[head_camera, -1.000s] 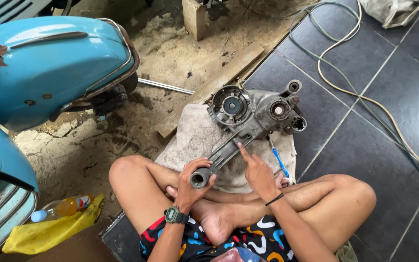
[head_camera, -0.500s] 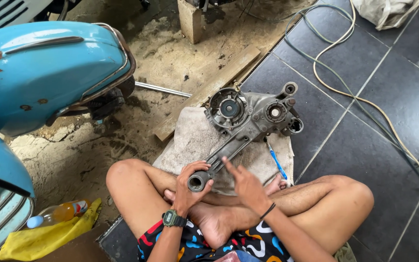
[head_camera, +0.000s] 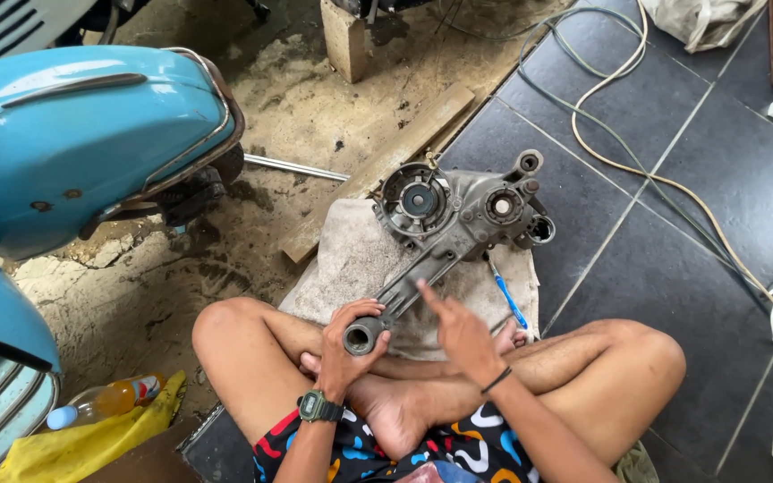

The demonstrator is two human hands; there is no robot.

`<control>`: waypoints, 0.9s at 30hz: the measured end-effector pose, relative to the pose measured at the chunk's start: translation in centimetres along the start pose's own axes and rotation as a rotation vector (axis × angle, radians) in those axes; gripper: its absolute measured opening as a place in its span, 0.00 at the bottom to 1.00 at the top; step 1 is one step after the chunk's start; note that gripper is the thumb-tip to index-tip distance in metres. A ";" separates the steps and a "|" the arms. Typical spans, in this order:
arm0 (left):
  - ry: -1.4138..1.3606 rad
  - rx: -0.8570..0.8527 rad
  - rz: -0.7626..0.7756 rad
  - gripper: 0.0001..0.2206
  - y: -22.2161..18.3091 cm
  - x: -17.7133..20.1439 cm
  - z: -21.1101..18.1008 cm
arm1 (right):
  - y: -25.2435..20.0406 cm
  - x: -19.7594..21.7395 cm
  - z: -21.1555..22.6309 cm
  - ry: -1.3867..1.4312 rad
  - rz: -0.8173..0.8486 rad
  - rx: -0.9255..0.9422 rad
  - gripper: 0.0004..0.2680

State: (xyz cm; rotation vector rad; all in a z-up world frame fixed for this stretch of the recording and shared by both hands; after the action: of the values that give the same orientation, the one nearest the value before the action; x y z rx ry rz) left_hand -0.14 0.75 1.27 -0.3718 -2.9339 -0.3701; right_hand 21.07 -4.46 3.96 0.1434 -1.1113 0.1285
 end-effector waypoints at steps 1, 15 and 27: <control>-0.001 0.004 0.006 0.11 -0.2 0.1 0.0 | 0.0 0.4 -0.1 0.002 0.001 -0.007 0.21; -0.003 0.013 0.009 0.12 -0.4 0.0 0.8 | 0.0 0.2 0.3 0.017 0.014 -0.024 0.22; 0.031 0.052 0.003 0.16 -0.7 -0.2 0.5 | -1.5 -4.8 -0.5 -0.108 0.033 0.124 0.29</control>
State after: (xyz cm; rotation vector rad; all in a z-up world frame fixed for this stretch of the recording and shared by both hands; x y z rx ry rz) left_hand -0.17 0.20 0.58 -0.3603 -2.9063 -0.2963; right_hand 19.72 -6.01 -0.64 0.2450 -1.2142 0.2215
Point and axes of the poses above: each hand's wrist, its own y-axis towards the middle knuckle, its own x-axis out of the back of the hand, z = x × y, the point moved 1 cm from there along y, towards the middle knuckle, and after that the axes turned 11 degrees about x, right-handed, at the moved point
